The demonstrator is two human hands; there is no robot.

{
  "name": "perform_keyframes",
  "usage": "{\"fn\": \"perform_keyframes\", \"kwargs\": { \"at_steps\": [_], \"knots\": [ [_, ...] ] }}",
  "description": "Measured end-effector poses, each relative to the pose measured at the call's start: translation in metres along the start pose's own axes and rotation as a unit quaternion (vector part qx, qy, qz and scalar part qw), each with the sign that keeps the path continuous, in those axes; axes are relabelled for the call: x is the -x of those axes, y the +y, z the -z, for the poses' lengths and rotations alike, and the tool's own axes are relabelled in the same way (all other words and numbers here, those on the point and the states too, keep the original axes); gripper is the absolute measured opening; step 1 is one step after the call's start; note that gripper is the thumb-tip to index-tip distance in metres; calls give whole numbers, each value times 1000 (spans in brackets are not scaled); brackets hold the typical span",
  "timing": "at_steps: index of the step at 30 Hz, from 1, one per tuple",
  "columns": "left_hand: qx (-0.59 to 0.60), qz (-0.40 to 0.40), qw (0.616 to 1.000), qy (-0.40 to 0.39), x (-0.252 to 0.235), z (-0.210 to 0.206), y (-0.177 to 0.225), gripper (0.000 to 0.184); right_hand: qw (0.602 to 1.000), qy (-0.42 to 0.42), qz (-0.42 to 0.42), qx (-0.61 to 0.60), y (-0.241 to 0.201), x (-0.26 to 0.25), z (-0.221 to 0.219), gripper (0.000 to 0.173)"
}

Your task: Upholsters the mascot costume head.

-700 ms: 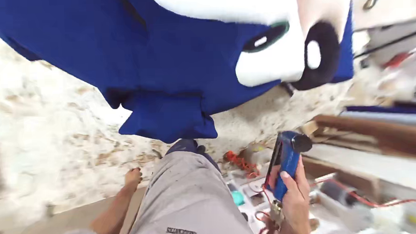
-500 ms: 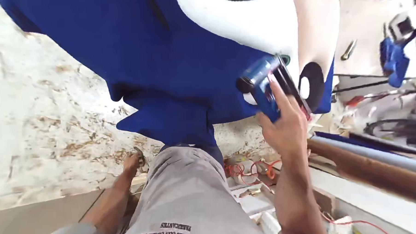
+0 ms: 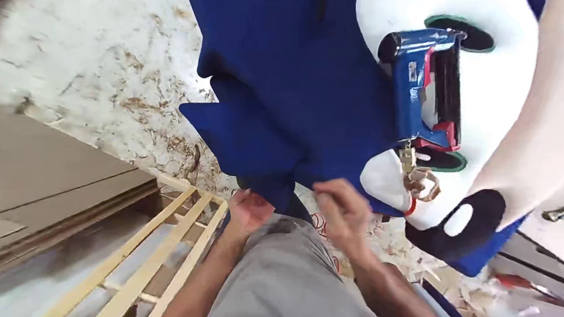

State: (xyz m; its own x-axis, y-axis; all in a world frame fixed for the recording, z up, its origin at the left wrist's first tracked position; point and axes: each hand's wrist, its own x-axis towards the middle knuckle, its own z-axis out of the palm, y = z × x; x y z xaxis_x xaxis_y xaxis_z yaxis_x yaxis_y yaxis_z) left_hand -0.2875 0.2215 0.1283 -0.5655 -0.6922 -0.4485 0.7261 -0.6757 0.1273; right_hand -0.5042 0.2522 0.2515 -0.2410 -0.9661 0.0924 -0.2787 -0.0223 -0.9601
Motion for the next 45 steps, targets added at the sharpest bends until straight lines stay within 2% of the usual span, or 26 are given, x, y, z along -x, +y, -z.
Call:
{"fn": "perform_keyframes", "kwargs": {
  "at_steps": [3,5,7,10,12,14,15,17,19,21,23,24,26,28,30,32,36,40,41,43,44,45],
  "knots": [
    [12,-15,1000,-18,4,-7,-3,45,973,6,-208,-103,29,48,-31,33],
    [-21,0,1000,-4,11,-9,-5,51,914,34,-361,-181,52,49,-47,41],
    [-47,17,999,-11,10,-13,-5,49,856,74,-421,-290,68,36,-64,41],
    [-114,15,993,35,9,-19,-5,35,798,81,-414,-430,64,21,-85,41],
    [-169,-3,984,64,12,-22,0,21,791,71,-367,-484,63,20,-96,38],
    [-205,-22,976,73,18,-25,4,16,801,93,-328,-492,64,17,-108,28],
    [-219,-28,973,74,19,-27,6,16,802,112,-327,-487,64,14,-113,25],
    [-239,-31,967,80,22,-30,8,16,774,120,-376,-495,67,10,-120,25],
    [-250,-23,965,72,25,-30,13,15,726,57,-438,-527,69,8,-127,35],
    [-261,-3,964,57,26,-29,20,14,703,-54,-403,-583,82,6,-131,43],
    [-271,28,961,55,25,-27,20,15,713,-99,-328,-612,102,6,-131,30],
    [-280,34,958,59,21,-25,15,16,728,-84,-310,-606,112,6,-127,22],
    [-300,17,951,69,7,-18,3,15,793,-11,-286,-537,129,7,-107,15],
    [-296,-34,952,66,-7,-8,-13,15,888,66,-306,-335,132,14,-83,20],
    [-282,-77,954,61,-17,2,-30,15,934,110,-307,-143,116,27,-66,23],
    [-280,-96,954,57,-21,7,-40,19,954,146,-258,-44,94,47,-61,27],
    [-300,-109,947,39,-15,20,-47,20,976,129,-173,29,53,68,-73,34],
    [-350,-118,929,15,-1,28,-44,22,971,84,-206,89,40,50,-82,54],
    [-395,-112,912,10,1,32,-46,23,967,76,-225,94,40,40,-84,57],
    [-547,-52,835,1,18,53,-60,29,966,63,-242,62,44,25,-89,51],
    [-583,-2,812,2,30,74,-76,33,971,55,-230,30,48,22,-91,43],
    [-584,37,811,15,40,98,-88,35,978,53,-202,1,53,19,-93,34]
  ]
}}
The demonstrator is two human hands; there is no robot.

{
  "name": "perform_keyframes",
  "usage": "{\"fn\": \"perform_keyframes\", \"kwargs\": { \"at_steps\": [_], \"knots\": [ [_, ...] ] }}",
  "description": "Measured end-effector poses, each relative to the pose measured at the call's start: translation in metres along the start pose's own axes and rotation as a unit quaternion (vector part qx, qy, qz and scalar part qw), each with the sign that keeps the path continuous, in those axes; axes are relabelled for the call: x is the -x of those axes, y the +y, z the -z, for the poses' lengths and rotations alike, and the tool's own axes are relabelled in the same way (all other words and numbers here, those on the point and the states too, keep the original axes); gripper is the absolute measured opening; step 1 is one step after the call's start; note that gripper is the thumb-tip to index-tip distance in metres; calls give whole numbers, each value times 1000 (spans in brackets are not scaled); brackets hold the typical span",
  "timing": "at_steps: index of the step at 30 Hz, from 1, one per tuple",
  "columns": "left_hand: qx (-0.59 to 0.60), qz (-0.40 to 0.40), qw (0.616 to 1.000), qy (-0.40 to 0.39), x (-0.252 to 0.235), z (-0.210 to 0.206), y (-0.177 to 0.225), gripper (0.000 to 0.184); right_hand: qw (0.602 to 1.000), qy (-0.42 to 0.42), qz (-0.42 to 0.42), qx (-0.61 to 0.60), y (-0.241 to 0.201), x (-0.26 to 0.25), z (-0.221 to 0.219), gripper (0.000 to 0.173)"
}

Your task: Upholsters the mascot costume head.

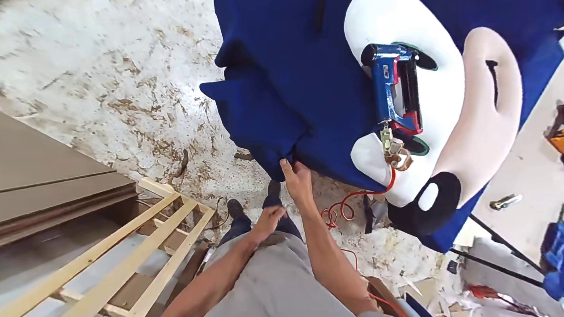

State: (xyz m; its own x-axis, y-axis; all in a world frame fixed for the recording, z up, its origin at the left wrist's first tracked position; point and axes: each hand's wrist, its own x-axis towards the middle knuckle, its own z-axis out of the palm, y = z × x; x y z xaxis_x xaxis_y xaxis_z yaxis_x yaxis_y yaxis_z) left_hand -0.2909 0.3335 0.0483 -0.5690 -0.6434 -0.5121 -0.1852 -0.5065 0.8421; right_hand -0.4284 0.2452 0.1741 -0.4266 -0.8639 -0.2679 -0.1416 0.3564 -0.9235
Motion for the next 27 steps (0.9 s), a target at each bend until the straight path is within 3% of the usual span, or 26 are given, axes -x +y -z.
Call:
{"fn": "perform_keyframes", "kwargs": {
  "at_steps": [3,6,8,12,17,21,25,27],
  "knots": [
    [76,72,993,63,1,24,-21,37,996,26,89,4,15,-3,-4,21],
    [190,73,960,192,-18,55,16,45,967,98,186,145,39,2,-5,38],
    [252,50,943,212,-27,58,47,50,931,149,253,218,60,-1,-9,45],
    [301,38,932,196,-28,33,96,52,883,184,322,286,81,-10,-15,41],
    [386,-58,909,149,-31,15,131,48,882,156,319,308,72,-6,-5,48],
    [441,-42,888,123,-42,14,150,38,899,137,294,295,71,1,1,50],
    [290,-164,927,172,-70,14,123,23,912,112,278,280,78,-10,1,49],
    [224,-188,937,189,-83,13,108,25,920,98,238,297,77,-15,1,44]
  ]
}}
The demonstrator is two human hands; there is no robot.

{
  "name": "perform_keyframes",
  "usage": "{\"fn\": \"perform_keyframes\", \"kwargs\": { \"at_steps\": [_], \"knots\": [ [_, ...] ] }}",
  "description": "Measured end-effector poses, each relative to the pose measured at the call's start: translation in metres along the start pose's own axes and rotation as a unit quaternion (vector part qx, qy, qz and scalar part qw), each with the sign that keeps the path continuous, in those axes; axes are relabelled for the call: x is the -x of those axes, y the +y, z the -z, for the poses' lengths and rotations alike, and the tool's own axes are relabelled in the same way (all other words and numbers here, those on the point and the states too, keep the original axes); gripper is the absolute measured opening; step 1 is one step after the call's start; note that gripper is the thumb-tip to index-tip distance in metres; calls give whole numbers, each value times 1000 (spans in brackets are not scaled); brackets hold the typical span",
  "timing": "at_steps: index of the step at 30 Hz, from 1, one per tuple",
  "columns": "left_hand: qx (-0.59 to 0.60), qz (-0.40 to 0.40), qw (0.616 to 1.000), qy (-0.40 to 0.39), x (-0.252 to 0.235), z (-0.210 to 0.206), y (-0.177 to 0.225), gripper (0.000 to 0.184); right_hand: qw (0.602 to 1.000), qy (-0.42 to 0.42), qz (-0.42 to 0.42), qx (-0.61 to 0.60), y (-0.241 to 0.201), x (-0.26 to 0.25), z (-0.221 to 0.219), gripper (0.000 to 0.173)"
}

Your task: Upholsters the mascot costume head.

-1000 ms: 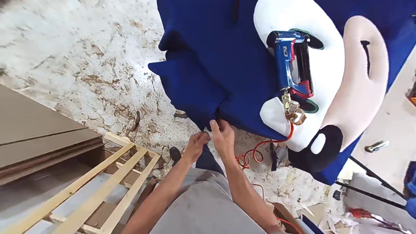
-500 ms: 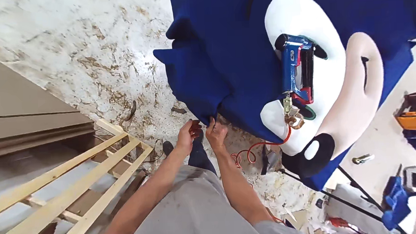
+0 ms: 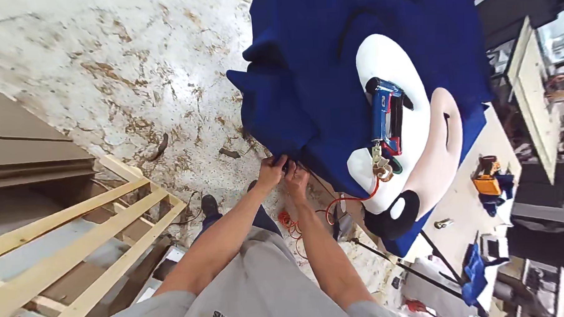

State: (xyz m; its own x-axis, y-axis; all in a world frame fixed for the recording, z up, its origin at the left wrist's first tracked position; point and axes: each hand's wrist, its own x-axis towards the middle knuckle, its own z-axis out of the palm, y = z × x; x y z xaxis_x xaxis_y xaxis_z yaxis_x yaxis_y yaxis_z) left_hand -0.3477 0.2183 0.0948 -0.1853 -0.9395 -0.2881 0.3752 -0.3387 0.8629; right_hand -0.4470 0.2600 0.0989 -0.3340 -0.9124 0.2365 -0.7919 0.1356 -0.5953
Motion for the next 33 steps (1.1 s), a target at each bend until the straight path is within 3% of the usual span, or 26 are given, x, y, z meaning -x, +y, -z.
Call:
{"fn": "perform_keyframes", "kwargs": {
  "at_steps": [6,8,11,15,19,21,23,25,28,31,32,33],
  "knots": [
    [-50,-2,998,-36,-15,1,0,27,998,-35,-40,41,1,-13,-1,37],
    [0,85,996,34,-4,-10,7,27,995,-64,-60,52,-2,-14,5,36],
    [89,268,940,191,15,-32,30,34,992,-75,-61,76,3,-11,7,39],
    [157,319,891,283,10,-49,73,73,993,-76,-35,84,-4,-9,9,36],
    [161,297,880,335,-16,-67,74,74,983,-169,-63,-20,17,-10,8,33],
    [165,259,875,374,-29,-73,58,77,986,-148,-10,-71,32,-4,7,28],
    [182,228,870,397,-35,-76,49,76,990,-112,81,-25,32,-3,11,25],
    [183,190,865,427,-36,-82,44,72,983,-131,127,27,34,-2,20,25],
    [148,144,865,457,-39,-90,40,66,960,-252,94,72,30,-10,38,31],
    [195,131,853,466,-47,-90,32,69,939,-340,12,51,19,-10,70,32],
    [216,122,850,464,-51,-89,28,69,902,-429,-43,10,11,-16,94,34],
    [229,112,849,463,-54,-89,21,67,868,-493,-43,-36,8,-20,121,32]
  ]
}}
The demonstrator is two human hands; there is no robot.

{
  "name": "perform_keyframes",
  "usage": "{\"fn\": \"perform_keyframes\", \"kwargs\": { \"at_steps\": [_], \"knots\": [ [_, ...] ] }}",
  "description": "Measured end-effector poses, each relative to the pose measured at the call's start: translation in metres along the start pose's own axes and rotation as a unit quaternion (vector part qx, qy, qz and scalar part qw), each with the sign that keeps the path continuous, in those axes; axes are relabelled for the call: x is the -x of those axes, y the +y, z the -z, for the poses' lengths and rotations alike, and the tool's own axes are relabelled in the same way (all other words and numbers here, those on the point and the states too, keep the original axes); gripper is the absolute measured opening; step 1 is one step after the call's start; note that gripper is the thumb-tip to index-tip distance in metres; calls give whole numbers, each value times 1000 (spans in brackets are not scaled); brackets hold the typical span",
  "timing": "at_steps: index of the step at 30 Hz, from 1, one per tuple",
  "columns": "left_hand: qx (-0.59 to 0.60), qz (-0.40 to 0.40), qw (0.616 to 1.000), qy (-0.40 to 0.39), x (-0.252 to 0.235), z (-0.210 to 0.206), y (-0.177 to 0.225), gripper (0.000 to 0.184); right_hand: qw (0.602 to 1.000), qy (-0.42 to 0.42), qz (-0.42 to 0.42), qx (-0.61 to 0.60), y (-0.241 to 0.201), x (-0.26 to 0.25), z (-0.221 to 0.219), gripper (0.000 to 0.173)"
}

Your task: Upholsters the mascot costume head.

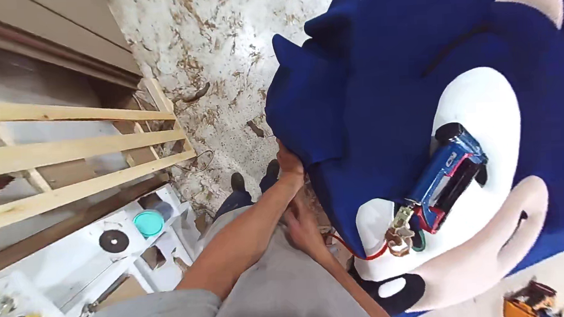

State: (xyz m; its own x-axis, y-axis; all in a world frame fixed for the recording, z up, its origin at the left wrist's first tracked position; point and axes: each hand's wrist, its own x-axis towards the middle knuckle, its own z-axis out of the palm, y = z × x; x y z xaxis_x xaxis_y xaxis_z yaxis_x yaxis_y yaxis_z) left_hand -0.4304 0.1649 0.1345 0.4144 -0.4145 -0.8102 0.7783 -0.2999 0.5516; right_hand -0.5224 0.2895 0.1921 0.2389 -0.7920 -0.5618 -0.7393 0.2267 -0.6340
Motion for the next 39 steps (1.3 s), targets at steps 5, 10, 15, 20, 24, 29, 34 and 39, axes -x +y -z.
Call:
{"fn": "perform_keyframes", "kwargs": {
  "at_steps": [5,10,15,20,24,29,34,39],
  "knots": [
    [30,1,999,-27,-9,-1,-22,66,926,126,343,99,-63,-11,159,28],
    [58,-10,997,-53,-13,-6,-23,51,861,9,395,319,-155,-156,165,60],
    [-13,100,991,-86,5,-1,-9,36,808,51,432,398,-132,-181,116,71],
    [12,90,991,-98,3,-7,-17,26,787,66,427,441,-131,-179,113,80],
    [-15,115,983,-145,10,2,-12,22,783,67,412,461,-132,-176,108,82],
    [-45,88,986,-136,8,2,-11,21,782,54,428,449,-133,-178,116,77],
    [49,6,991,-124,3,14,-29,56,830,60,487,264,-126,-169,126,63],
    [66,33,990,-120,9,33,-20,81,920,167,354,23,-76,-25,77,26]
  ]
}}
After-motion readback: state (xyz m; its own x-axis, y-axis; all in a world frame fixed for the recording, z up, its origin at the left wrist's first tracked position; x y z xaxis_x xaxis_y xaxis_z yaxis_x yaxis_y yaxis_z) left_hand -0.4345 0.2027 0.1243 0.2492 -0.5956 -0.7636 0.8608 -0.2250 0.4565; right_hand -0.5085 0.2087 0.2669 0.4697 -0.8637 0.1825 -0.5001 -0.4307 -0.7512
